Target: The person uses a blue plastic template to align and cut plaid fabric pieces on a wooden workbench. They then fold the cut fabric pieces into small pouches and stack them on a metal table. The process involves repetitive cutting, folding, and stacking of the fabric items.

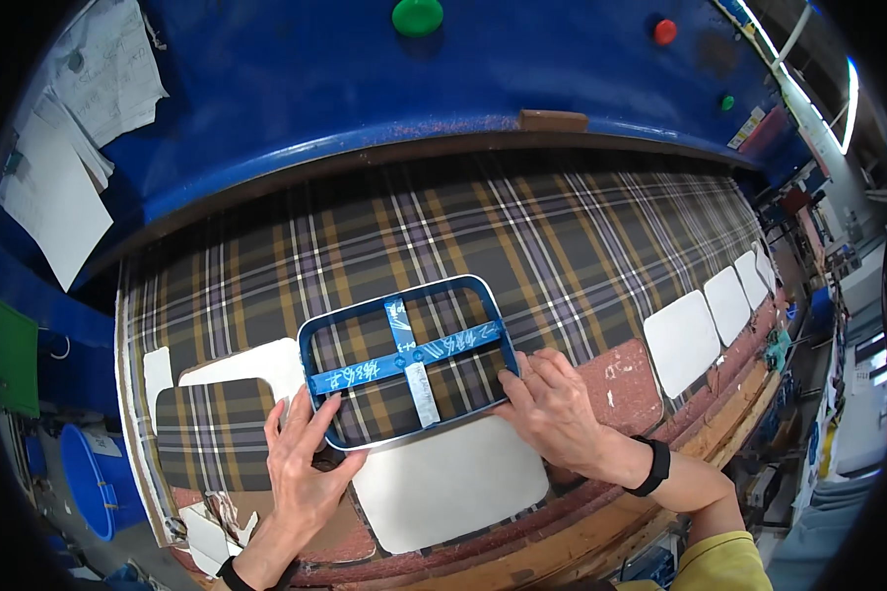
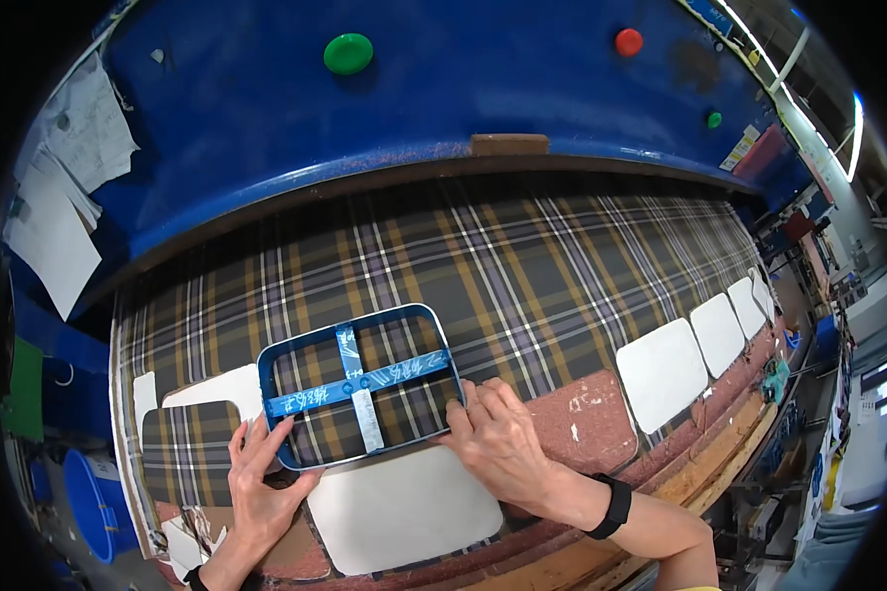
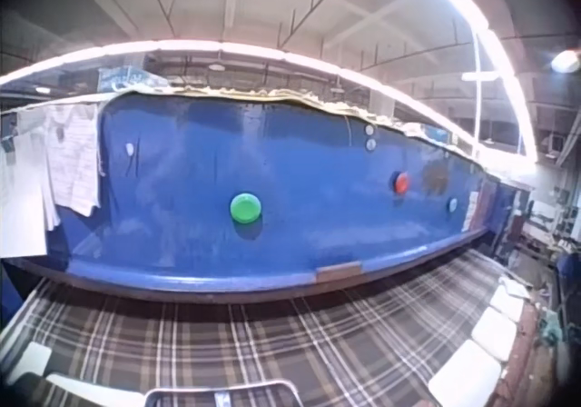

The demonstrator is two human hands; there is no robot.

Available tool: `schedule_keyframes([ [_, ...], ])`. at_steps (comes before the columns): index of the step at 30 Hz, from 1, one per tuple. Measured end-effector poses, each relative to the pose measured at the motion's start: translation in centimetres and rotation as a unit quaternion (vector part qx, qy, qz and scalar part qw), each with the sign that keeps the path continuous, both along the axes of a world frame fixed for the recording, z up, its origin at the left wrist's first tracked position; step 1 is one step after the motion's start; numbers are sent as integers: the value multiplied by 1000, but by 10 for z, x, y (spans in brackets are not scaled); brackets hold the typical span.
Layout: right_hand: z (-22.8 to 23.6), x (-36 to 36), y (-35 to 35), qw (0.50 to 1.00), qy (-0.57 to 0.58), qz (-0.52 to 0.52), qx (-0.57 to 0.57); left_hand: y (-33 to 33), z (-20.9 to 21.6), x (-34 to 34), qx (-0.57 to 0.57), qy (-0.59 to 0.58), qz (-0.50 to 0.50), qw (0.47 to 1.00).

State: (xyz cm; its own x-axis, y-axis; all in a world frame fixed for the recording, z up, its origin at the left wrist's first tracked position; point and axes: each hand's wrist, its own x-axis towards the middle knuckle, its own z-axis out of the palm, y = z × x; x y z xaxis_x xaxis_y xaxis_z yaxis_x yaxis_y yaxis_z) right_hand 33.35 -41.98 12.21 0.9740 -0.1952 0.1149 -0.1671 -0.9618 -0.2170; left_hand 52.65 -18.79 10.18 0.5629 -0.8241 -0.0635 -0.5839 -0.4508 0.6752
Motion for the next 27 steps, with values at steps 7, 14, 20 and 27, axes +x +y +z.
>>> schedule_keyframes([
  [7, -3, -1, 0, 1000, 12, 7, -19, -1, -2, 0, -20, -20, -1, 1000],
  [14, -8, -1, -2, 1000, -15, 18, -9, -4, -1, -4, -33, -38, 20, 999],
  [20, -14, -2, -1, 1000, -29, -3, 13, -2, 1, -7, -15, -4, 32, 999],
  [27, -20, -7, -1, 999, -30, 7, -19, 0, 2, -14, -22, 2, 38, 999],
])
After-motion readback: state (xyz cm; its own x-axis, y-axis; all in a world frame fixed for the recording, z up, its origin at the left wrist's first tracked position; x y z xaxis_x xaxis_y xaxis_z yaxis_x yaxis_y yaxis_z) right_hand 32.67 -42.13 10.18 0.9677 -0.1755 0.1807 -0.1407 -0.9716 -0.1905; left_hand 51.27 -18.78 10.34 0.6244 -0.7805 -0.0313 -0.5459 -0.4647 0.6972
